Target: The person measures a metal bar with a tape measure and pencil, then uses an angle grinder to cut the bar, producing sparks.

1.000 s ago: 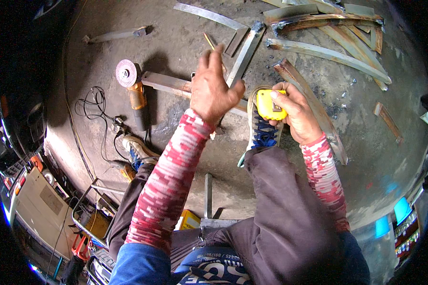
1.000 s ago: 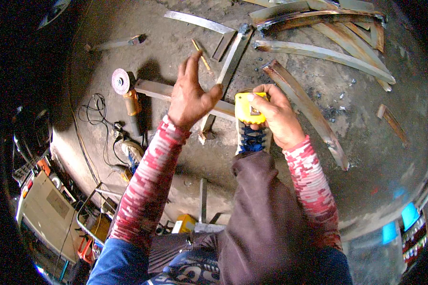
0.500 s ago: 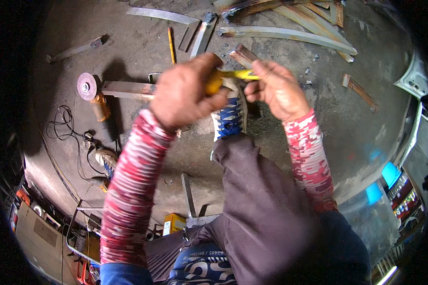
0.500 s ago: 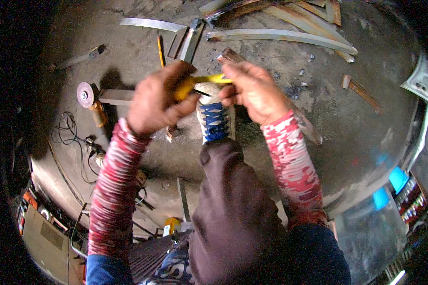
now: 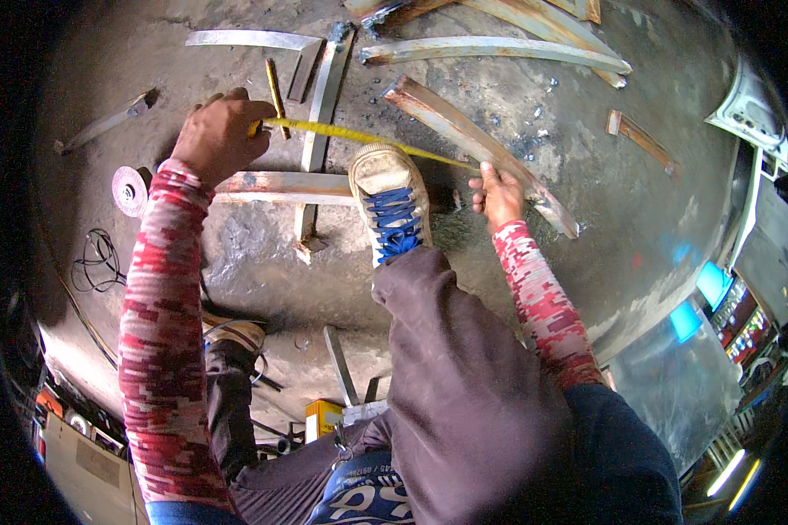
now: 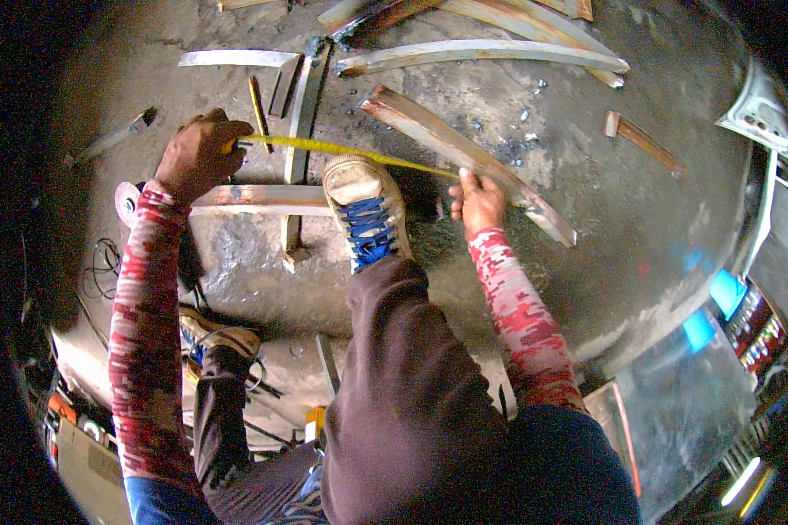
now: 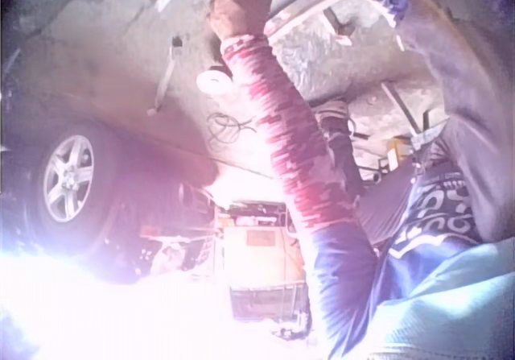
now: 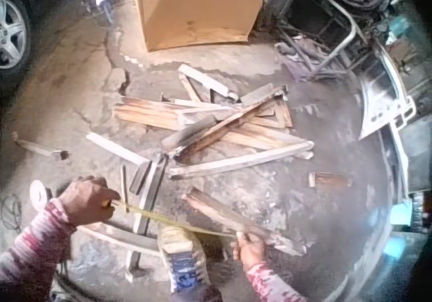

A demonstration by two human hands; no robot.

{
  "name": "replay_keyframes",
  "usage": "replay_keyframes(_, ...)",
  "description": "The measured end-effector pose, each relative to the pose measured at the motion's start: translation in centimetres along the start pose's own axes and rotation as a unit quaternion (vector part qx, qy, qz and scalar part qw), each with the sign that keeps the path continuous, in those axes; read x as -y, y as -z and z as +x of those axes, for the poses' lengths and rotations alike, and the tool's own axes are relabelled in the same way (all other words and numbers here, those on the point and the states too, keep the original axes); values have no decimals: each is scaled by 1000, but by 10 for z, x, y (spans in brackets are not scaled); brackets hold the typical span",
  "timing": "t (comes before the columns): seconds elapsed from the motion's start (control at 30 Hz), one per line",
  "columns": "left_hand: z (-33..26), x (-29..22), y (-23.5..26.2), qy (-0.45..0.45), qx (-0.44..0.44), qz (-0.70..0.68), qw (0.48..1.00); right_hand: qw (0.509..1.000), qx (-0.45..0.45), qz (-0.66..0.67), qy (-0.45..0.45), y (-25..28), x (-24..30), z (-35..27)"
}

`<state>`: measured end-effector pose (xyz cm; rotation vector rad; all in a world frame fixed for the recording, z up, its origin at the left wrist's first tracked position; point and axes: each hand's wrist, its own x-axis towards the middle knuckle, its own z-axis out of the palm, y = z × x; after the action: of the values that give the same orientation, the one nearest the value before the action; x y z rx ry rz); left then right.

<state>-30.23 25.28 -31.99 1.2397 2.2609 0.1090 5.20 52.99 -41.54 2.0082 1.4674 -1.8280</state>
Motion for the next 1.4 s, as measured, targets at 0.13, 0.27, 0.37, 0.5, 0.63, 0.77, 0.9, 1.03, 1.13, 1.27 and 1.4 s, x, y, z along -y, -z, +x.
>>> replay_keyframes(0.13, 3, -1, -21, 7, 61, -65, 996, 992, -35, -113, 32, 4, -17, 0)
replay_keyframes(0.27, -8, -4, -28, 43, 79, -54, 995, 985, -31, -163, 39, 12, -31, 2)
replay_keyframes(0.37, -14, -3, -21, 47, 93, -59, 993, 983, -24, -178, 45, 19, -42, 1)
replay_keyframes(0.5, -21, 6, -19, 29, 100, -65, 992, 963, -22, -226, 145, 22, -58, 0)
replay_keyframes(0.63, -36, 30, -28, 26, 88, -73, 993, 926, -22, -294, 236, 23, -63, 2)
replay_keyframes(0.77, -66, 71, -17, 82, 95, -20, 992, 933, 7, -298, 203, 34, -56, 9)
replay_keyframes(0.9, -91, 92, -14, 137, 94, 34, 986, 941, 8, -285, 180, 35, -56, 16)
replay_keyframes(1.03, -98, 94, -25, 160, 93, 86, 979, 947, 27, -268, 174, 34, -56, 11)
replay_keyframes(1.13, -101, 92, -34, 159, 43, 95, 982, 934, 47, -294, 199, 36, -53, 7)
replay_keyframes(1.27, -108, 90, -37, 145, -8, 88, 985, 942, 33, -271, 194, 30, -51, 5)
replay_keyframes(1.4, -112, 87, -37, 138, -26, 100, 985, 942, 51, -249, 217, 23, -50, -1)
